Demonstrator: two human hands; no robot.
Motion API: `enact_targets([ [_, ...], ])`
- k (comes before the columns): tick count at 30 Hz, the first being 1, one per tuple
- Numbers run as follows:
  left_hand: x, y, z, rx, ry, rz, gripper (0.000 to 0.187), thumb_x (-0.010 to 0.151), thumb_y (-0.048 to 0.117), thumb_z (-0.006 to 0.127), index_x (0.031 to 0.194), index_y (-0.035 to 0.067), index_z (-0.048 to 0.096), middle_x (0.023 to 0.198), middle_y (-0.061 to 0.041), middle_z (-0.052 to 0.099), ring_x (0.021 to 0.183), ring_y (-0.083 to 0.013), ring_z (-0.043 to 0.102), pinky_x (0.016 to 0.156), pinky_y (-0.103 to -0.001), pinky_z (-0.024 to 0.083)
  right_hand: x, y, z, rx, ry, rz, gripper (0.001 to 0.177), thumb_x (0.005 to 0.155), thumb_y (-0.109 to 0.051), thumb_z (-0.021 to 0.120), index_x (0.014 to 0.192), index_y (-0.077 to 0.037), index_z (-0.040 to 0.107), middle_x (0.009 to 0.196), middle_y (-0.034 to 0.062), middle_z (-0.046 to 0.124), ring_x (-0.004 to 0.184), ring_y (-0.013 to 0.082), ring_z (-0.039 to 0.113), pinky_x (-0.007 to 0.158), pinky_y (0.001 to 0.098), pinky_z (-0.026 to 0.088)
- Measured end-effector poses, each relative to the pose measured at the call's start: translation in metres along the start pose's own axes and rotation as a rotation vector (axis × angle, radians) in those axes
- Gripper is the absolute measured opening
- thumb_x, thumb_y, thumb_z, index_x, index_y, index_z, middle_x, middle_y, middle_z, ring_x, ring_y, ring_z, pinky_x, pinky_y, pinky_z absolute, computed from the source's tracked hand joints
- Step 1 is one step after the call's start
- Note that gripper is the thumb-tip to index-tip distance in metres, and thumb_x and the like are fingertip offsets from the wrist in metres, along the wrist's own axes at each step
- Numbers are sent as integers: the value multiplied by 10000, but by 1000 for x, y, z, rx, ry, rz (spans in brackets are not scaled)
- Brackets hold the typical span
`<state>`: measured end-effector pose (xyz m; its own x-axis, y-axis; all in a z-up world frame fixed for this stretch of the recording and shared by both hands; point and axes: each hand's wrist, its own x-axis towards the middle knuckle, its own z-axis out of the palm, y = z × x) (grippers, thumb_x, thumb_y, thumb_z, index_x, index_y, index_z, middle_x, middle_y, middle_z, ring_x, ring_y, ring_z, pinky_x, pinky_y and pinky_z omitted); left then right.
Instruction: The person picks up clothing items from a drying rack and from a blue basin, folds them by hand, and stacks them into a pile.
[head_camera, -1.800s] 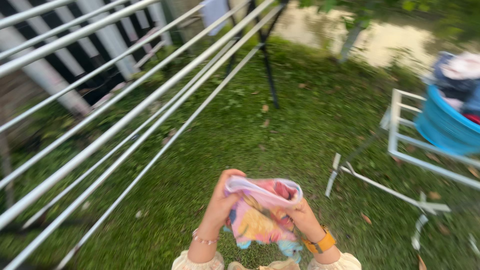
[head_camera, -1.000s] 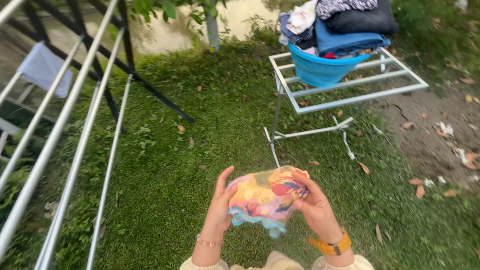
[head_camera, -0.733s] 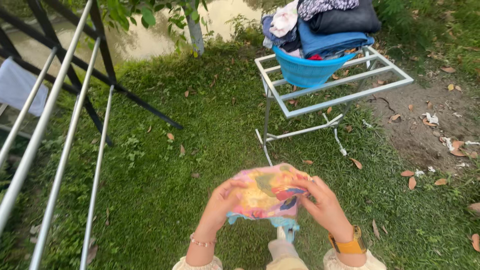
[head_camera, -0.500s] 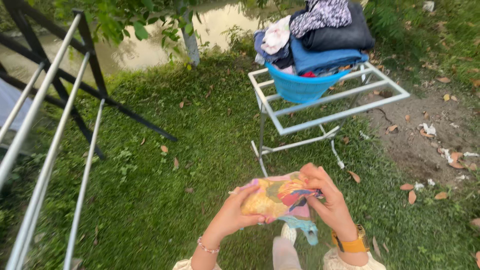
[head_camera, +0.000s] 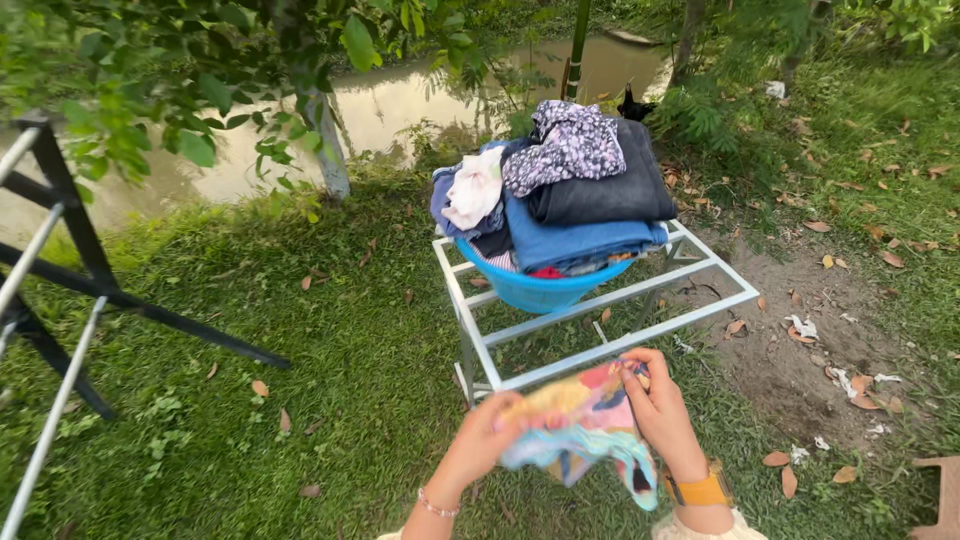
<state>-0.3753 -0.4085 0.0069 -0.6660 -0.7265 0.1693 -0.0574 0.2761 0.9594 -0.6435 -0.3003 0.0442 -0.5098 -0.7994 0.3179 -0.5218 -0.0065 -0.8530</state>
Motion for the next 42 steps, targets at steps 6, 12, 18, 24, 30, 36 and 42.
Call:
enact_targets([
  [6, 102, 14, -27, -275, 299, -80, 459, 847, 135, 675, 1284, 132, 536, 1051, -31, 713, 888, -121, 707, 744, -284, 599, 73, 6, 18, 32, 59, -89, 281, 1002, -224, 578, 1242, -87, 523, 1003, 98, 731, 895, 183, 726, 756, 323, 554],
  [12, 192, 40, -59, -120, 402, 99, 413, 950, 155, 686, 1340, 65, 583, 1091, -101, 668, 940, -157, 628, 762, -299, 521, 146, -10, 43, -22, 195, -40, 300, 1022, -226, 573, 1270, -67, 520, 968, 116, 709, 776, 239, 696, 693, 372, 538],
  [18, 307, 89, -77, 97, 525, 401, 340, 1007, 211, 654, 1299, 41, 613, 1278, -156, 701, 1217, -284, 672, 1055, -385, 492, 253, -27, 47, -14, 412, -343, 254, 1116, -237, 562, 1258, -33, 512, 1065, 161, 658, 952, 278, 693, 832, 382, 543],
  [24, 387, 116, -19, 577, 544, 697, 519, 940, 336, 674, 1408, 129, 586, 1556, -194, 492, 1494, -407, 386, 1247, -561, 273, 366, -21, 57, -120, 515, -367, 219, 1101, -212, 575, 1246, -54, 528, 1095, 204, 674, 1003, 378, 696, 837, 442, 544],
  [30, 413, 42, 1, 893, 386, 534, 796, 824, 626, 675, 1481, 193, 557, 1572, -200, 415, 1511, -428, 278, 1134, -727, 202, 406, 29, 51, -427, 373, -286, 240, 1035, -282, 635, 1186, -105, 575, 1048, 178, 672, 938, 406, 668, 758, 498, 515],
  [36, 410, 12, -2, 937, 399, 488, 752, 856, 645, 684, 1467, 222, 568, 1625, -170, 414, 1548, -411, 271, 1158, -706, 230, 403, 47, 66, -356, 320, -220, 367, 955, -321, 694, 1189, -64, 575, 1088, 165, 660, 973, 380, 658, 764, 481, 514],
  [42, 393, 41, 2, 928, 489, 468, 908, 818, 654, 716, 1549, 173, 475, 1632, -193, 375, 1566, -409, 256, 1212, -684, 197, 390, 19, 54, -369, 375, -353, 431, 997, -268, 688, 1320, -10, 568, 1246, 217, 625, 1169, 408, 579, 975, 501, 462],
])
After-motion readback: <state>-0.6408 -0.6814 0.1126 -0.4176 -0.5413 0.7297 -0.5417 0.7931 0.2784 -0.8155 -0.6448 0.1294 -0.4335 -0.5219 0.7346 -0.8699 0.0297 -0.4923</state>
